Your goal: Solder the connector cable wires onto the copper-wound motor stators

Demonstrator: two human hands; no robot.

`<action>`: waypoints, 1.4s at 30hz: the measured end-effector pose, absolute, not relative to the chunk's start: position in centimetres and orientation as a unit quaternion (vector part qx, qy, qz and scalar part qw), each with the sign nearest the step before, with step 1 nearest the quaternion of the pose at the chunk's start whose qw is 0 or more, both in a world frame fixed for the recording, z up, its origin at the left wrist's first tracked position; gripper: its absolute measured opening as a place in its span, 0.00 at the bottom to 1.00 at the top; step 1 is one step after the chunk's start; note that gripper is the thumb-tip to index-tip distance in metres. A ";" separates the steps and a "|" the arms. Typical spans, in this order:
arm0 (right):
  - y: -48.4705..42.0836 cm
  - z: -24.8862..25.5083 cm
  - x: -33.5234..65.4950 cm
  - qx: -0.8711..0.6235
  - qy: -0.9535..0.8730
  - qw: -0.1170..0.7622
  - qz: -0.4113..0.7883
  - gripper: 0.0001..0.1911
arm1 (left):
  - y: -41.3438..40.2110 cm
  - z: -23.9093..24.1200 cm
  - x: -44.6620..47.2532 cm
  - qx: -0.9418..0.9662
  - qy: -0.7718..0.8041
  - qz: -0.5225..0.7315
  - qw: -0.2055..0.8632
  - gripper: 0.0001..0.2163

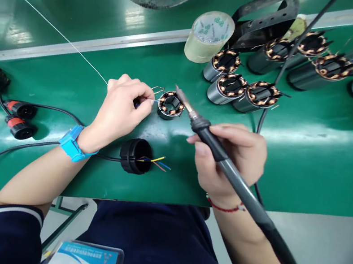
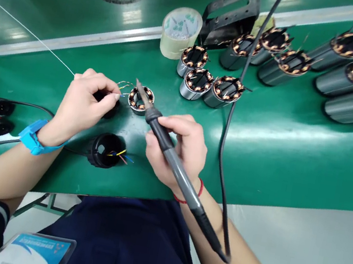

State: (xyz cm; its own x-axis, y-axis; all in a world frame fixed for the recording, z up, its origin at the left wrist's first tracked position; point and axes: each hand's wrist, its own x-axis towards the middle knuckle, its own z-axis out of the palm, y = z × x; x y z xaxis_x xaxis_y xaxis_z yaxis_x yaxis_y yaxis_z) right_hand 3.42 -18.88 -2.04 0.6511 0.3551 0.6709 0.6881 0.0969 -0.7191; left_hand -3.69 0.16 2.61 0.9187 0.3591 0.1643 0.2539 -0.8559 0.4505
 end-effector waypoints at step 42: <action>-18.7 -3.1 3.1 -0.647 -0.421 0.629 -0.092 0.11 | 0.2 2.6 -3.5 0.950 0.164 0.124 0.236 0.05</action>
State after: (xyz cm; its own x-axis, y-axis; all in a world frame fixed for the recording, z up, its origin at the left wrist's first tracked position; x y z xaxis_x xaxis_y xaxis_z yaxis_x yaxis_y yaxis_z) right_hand 3.11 -18.70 -3.13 0.6283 0.4302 0.6482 0.6604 0.1454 -0.7367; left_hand -3.54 0.18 2.63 0.9154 0.3697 0.1591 0.2524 -0.8352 0.4885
